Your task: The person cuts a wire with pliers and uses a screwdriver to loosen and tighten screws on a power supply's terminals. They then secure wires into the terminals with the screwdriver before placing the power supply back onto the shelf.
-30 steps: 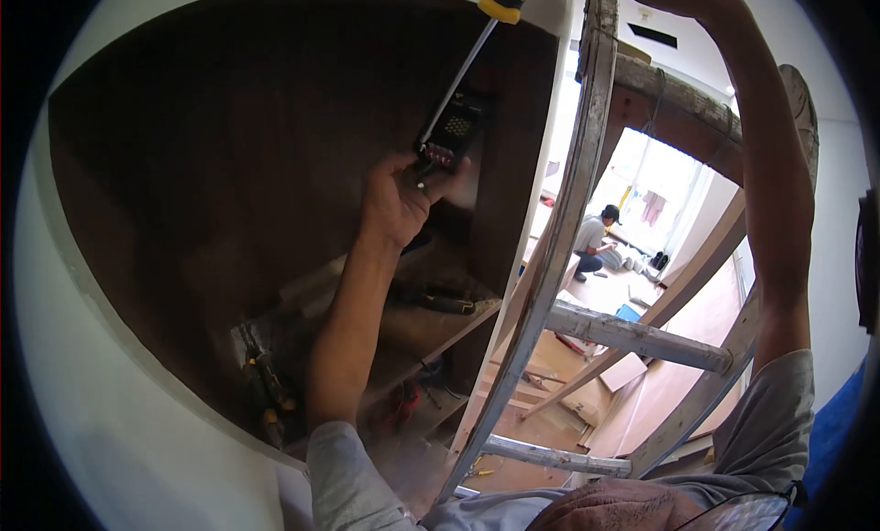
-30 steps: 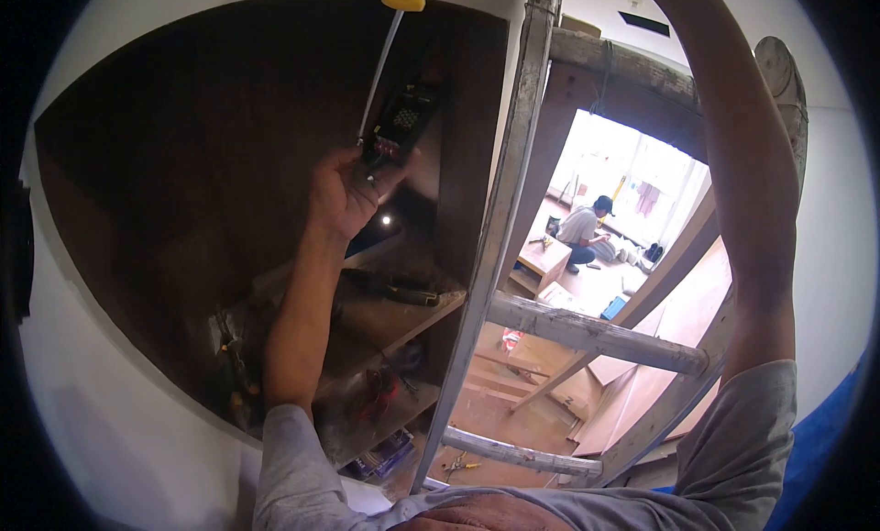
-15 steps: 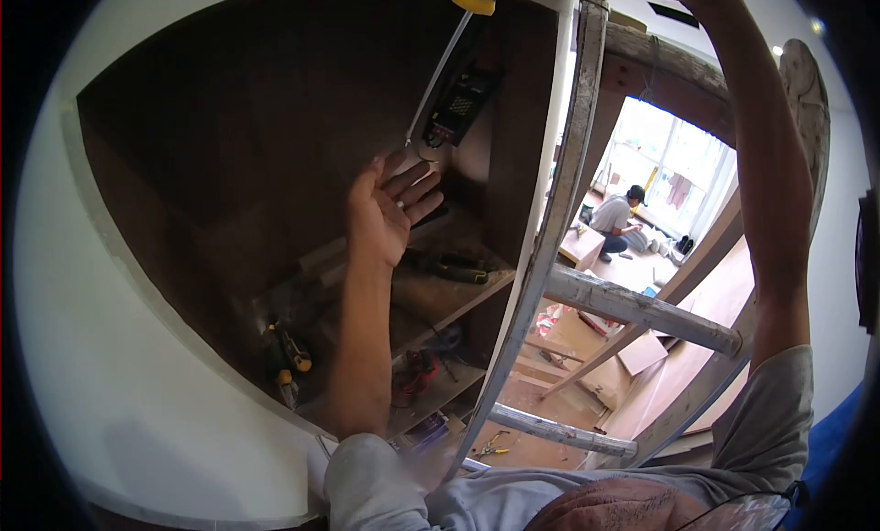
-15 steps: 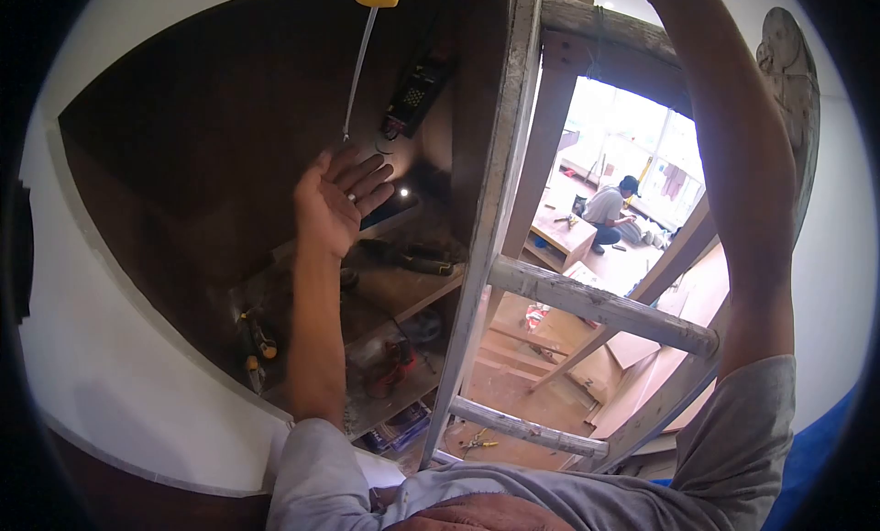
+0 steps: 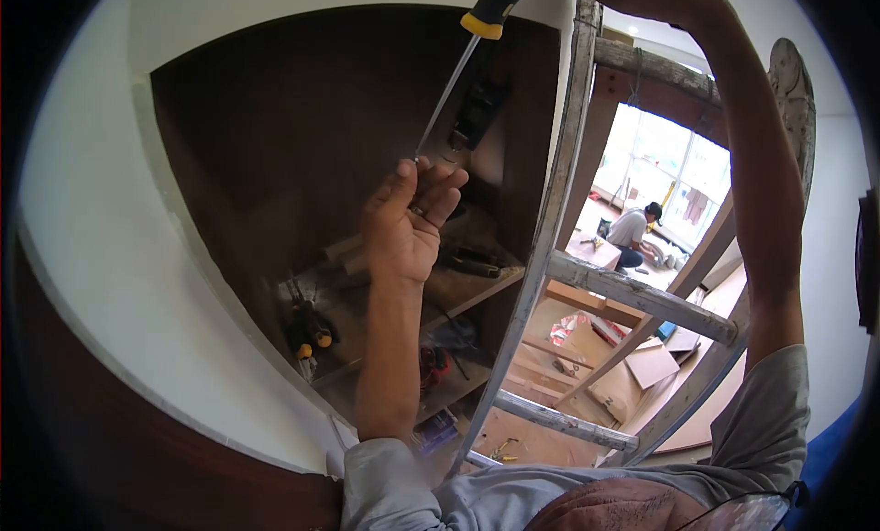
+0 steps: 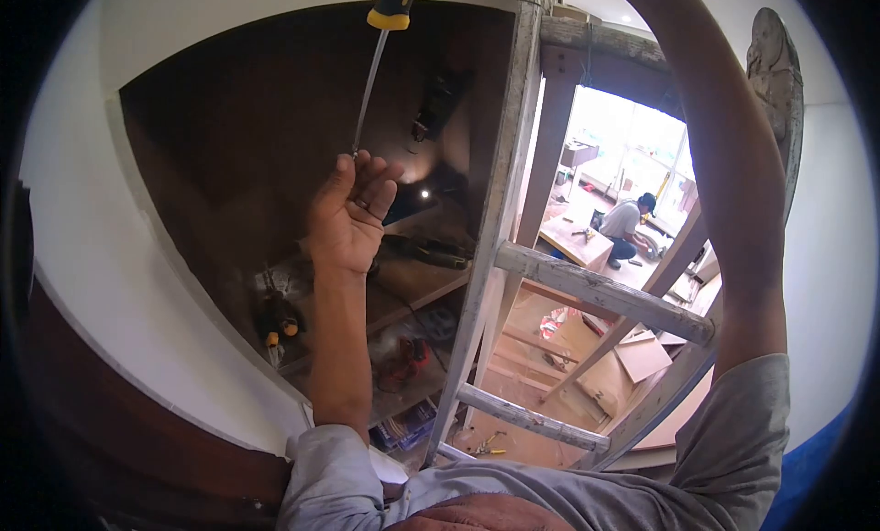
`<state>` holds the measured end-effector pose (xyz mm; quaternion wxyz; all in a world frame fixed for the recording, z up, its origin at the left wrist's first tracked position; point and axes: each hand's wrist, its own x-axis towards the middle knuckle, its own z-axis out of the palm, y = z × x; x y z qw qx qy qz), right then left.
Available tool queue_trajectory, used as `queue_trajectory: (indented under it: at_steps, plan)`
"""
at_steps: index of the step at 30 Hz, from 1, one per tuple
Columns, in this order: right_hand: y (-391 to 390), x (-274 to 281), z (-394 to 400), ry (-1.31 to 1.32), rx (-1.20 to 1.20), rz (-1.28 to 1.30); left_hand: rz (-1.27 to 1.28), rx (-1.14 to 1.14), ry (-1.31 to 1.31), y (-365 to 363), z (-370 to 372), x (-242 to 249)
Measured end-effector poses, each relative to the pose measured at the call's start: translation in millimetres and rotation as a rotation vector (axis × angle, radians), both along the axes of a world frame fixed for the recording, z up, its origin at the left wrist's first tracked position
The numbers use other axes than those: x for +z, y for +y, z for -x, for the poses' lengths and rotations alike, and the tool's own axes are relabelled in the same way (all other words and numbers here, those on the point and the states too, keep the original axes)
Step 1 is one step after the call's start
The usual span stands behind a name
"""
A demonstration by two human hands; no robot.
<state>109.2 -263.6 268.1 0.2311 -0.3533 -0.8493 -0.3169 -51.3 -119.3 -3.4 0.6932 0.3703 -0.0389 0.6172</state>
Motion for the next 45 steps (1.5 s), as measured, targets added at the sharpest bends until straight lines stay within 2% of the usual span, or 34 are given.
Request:
queue_trajectory:
  at_steps: [2,4,6,8,9,11,14,18,20,21,22,24,25,26,28,32,34,36,37,39,40,42,44,45]
  plan:
    - [-7.1,0.5,2.6,0.012,-0.008,0.001,-0.003,0.006,-0.012,-4.3,2.4,0.7]
    - [-12.7,0.0,3.8,0.042,-0.134,-0.025,-0.029,0.005,-0.045,-6.3,3.0,-0.1]
    - [-22.3,-1.7,2.4,0.039,-0.063,-0.002,-0.054,-0.001,-0.056,-10.5,4.2,-0.3]
    - [-29.2,-2.9,3.0,0.055,-0.253,-0.031,-0.076,-0.009,-0.066,-15.8,5.0,-0.8]
    - [-28.8,-4.0,-1.4,0.054,-0.254,-0.033,-0.094,-0.014,-0.069,-18.6,5.2,-1.3]
    - [-25.9,-7.4,-16.0,0.095,0.024,-0.001,-0.111,-0.022,-0.076,-23.6,3.6,-3.3]
    - [-39.1,-11.2,-21.6,-0.032,0.082,-0.079,-0.139,-0.015,-0.095,-30.9,-1.7,-8.3]
    - [-61.1,-26.7,-26.4,-0.024,0.057,-0.079,-0.232,0.074,-0.031,-39.9,-6.6,-19.1]
    - [-77.4,-38.1,-24.7,-0.092,-0.091,-0.163,-0.263,0.084,-0.03,-42.7,-9.2,-26.4]
    - [-73.0,-44.0,-30.4,-0.103,0.031,-0.211,-0.276,0.122,-0.008,-44.5,-10.5,-29.6]
    - [-76.9,-45.3,-35.3,-0.103,0.03,-0.208,-0.287,0.16,0.013,-46.1,-11.5,-33.3]
    - [-89.7,-55.0,-39.9,-0.289,0.111,-0.273,-0.306,0.176,0.026,-48.2,-12.1,-42.0]
    - [-96.0,-65.8,-39.3,-0.256,0.145,-0.236,-0.33,0.194,0.037,-49.0,-12.4,-46.6]
    - [-104.0,-71.1,-40.0,-0.361,0.124,-0.3,-0.324,0.189,0.041,-50.0,-12.5,-52.3]
    - [-121.8,-95.4,-42.4,-0.3,0.097,-0.336,-0.369,0.262,0.131,-54.1,-11.9,-61.6]
    - [-163.7,-166.4,-34.2,0.099,-0.075,-0.209,-0.406,0.314,0.189,-71.8,-9.7,-80.8]
    - [-169.7,-192.7,-41.6,0.081,-0.075,-0.225,-0.42,0.294,0.24,-76.9,-7.6,-89.7]
    - [-175.2,-220.9,-45.8,0.332,0.015,-0.136,-0.435,0.268,0.292,-79.5,-6.0,-98.5]
    - [-182.2,-232.0,-49.0,0.344,-0.001,-0.122,-0.466,0.233,0.315,-79.9,-5.6,-102.7]
    - [-195.5,-249.5,-58.7,0.705,-0.099,0.082,-0.488,0.18,0.343,-81.0,-7.0,-108.3]
    - [-196.8,-258.3,-64.3,0.716,-0.115,0.089,-0.519,0.176,0.392,-82.1,-7.9,-109.5]
    - [-192.6,-279.6,-78.4,0.575,-0.09,-0.054,-0.546,0.165,0.44,-82.8,-11.5,-110.0]
    - [-186.8,-308.6,-85.8,0.632,-0.08,-0.078,-0.572,0.16,0.461,-81.9,-13.5,-108.7]
    - [-187.9,-325.3,-82.0,0.867,-0.072,-0.033,-0.572,0.158,0.465,-81.1,-14.6,-108.2]
